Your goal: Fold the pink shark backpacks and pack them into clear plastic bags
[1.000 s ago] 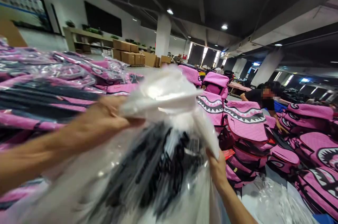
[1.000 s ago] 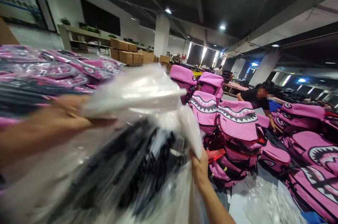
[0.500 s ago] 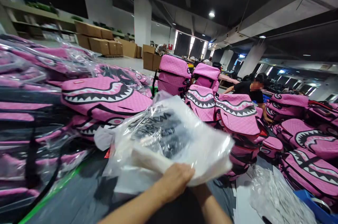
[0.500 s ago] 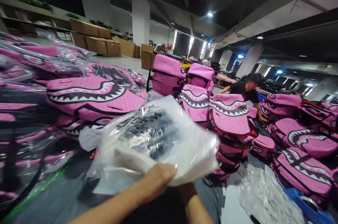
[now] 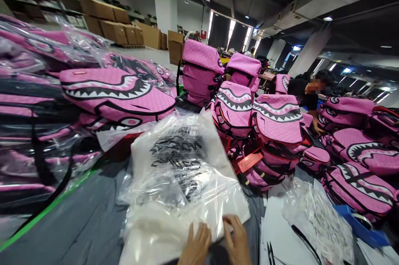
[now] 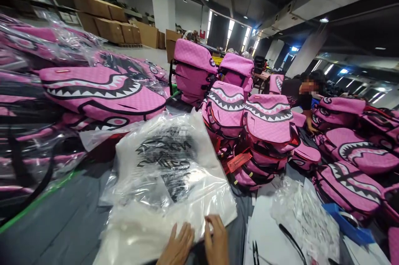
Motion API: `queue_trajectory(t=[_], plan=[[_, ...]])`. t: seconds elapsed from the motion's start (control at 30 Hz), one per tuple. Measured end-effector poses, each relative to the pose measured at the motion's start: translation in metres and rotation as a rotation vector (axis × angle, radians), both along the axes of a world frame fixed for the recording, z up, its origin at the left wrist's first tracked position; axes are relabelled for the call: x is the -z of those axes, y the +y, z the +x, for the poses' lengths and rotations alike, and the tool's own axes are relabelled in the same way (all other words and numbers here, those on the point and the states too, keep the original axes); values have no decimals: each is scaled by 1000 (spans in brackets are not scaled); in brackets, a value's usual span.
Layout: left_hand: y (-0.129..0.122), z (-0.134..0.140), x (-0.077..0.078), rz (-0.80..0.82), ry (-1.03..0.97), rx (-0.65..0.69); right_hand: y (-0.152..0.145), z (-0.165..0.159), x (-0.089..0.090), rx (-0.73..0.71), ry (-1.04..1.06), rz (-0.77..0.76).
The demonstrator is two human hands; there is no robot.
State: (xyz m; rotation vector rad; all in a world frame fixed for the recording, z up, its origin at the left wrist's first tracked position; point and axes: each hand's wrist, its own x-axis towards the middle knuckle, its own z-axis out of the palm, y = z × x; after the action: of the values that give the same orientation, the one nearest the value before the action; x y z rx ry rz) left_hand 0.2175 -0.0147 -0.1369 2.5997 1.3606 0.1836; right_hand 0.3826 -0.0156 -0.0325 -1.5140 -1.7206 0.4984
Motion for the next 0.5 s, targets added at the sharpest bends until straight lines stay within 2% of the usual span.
queue_trajectory(t=[0.07,0.13,0.23,0.33,0.4,0.5], plan=[[-28,2,-1,-28,22,-104,35,-19,-8,-106,-198,55],[-40,-2,-12,-86,20,-174,65,-32,-4,-117,-435,-14],[-25,-27,-45,-107,-29,-205,83,-37,24,-84,-658,-201],[9,-66,-70,-93,2,-369,83,-27,60,-68,-682,-196],[25,-93,-70,-153,53,-472,85,-16,76,-28,-667,-171],[38,-128,-48,-336,58,-478,101,-2,78,23,-662,-191]])
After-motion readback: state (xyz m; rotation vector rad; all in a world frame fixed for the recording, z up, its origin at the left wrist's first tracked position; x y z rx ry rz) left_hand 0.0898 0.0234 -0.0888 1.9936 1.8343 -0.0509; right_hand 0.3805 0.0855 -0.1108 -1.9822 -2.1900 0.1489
